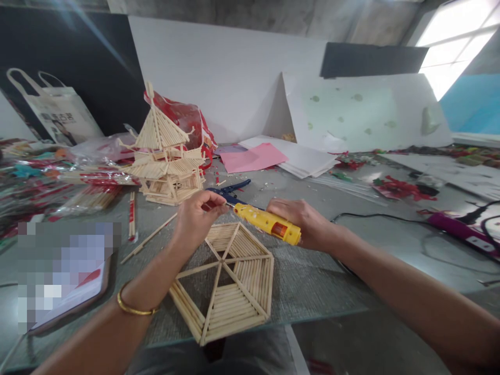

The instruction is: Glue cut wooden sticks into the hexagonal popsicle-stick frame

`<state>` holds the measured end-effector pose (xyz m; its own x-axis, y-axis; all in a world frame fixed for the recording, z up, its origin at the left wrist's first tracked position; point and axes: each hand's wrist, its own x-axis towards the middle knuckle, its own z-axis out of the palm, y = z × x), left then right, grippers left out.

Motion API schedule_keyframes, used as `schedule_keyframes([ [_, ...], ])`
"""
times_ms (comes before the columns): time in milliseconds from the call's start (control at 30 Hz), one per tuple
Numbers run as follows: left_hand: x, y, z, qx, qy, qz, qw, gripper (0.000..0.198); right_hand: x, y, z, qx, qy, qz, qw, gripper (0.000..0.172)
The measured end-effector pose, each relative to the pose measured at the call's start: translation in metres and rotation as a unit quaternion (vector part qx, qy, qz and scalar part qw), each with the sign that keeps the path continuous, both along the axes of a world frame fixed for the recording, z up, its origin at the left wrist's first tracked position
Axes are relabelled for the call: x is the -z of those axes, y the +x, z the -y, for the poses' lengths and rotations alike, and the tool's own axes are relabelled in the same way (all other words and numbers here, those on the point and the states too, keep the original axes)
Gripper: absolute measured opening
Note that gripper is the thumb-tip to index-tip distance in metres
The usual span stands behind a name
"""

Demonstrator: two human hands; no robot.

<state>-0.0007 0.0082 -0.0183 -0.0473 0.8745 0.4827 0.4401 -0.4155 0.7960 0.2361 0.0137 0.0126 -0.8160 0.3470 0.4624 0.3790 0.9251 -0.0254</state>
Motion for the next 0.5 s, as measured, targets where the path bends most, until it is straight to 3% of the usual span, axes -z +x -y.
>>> schedule_keyframes([
  [333,0.0014,0.0004,0.0004,0.007,-0.008,0.032,0.999,0.017,-0.0008,-0.0007,0.0012,0.009,-0.006,-0.001,1.0,0.018],
  [500,-0.0033,0.0017,-0.0008,0.033,-0.068,0.171,0.982,0.02,0.0027,0.0007,-0.0004,0.031,0.022,-0.017,0.999,0.013],
])
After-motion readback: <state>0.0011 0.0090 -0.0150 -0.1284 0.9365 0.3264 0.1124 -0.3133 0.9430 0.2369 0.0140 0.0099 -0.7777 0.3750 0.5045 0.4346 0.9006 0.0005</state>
